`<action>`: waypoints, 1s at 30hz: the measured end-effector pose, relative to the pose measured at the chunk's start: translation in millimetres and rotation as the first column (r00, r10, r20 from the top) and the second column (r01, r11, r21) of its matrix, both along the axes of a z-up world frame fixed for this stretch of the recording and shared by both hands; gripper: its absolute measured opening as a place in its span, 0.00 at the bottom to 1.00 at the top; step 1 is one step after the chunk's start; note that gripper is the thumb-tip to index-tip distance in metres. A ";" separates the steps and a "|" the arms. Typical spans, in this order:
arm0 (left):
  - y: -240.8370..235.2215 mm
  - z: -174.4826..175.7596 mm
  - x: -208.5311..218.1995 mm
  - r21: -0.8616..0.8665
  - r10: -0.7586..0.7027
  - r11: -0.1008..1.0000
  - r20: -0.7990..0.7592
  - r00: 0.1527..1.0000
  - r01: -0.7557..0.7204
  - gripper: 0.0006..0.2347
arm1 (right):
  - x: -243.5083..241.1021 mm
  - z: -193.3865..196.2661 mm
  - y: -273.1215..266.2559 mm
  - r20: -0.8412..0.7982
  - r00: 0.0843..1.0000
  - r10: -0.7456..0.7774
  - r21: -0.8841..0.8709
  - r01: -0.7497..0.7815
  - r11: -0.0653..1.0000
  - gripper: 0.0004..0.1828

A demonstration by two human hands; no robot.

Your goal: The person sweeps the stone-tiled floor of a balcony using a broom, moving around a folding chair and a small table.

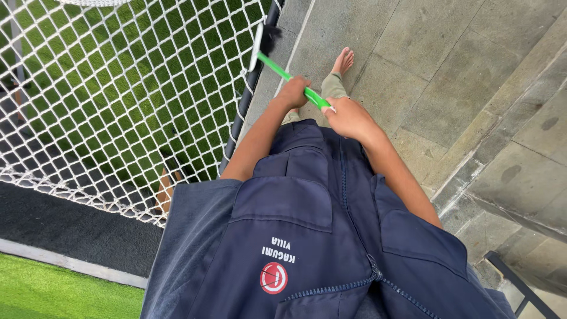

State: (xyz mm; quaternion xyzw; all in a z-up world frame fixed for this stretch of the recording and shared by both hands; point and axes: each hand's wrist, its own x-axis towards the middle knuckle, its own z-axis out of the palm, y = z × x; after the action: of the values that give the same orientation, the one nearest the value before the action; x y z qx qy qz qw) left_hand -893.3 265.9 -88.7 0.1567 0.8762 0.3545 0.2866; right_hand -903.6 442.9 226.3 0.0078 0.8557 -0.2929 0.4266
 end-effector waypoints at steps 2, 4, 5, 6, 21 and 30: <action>-4.6 -2.3 0.2 -0.126 -0.011 0.992 0.127 0.992 0.027 0.08 | -15.2 -1.7 13.9 0.030 1.000 -0.005 -0.012 0.005 1.000 0.17; 12.7 7.0 -13.0 -0.257 0.068 0.966 0.220 0.973 -0.009 0.08 | -37.8 6.4 28.4 -0.147 0.985 0.090 0.023 -0.087 0.996 0.16; 26.4 15.4 -27.1 -0.323 0.113 0.946 0.258 0.960 -0.025 0.08 | -53.1 14.9 39.4 -0.193 0.977 0.094 0.022 -0.091 0.996 0.16; 41.5 25.9 -41.2 -0.253 0.154 0.961 0.168 0.974 -0.108 0.08 | -68.4 26.7 53.5 -0.235 0.968 0.093 0.021 -0.091 0.996 0.16; 171.4 31.5 -218.5 0.333 0.310 0.896 0.008 0.951 -0.295 0.08 | -181.6 13.7 120.3 -0.270 0.954 0.128 0.093 -0.107 0.990 0.16; 116.5 5.6 -197.0 -0.128 0.317 0.938 -0.047 0.947 -0.321 0.05 | -253.4 0.1 146.3 -0.182 0.964 0.195 -0.006 -0.199 0.980 0.16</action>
State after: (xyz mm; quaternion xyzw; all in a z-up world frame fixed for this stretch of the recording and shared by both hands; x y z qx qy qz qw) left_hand -1090.3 382.4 -83.1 -0.0024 0.9154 0.3347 0.2238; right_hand -1157.0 589.1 226.4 -0.1090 0.8837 -0.2589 0.3745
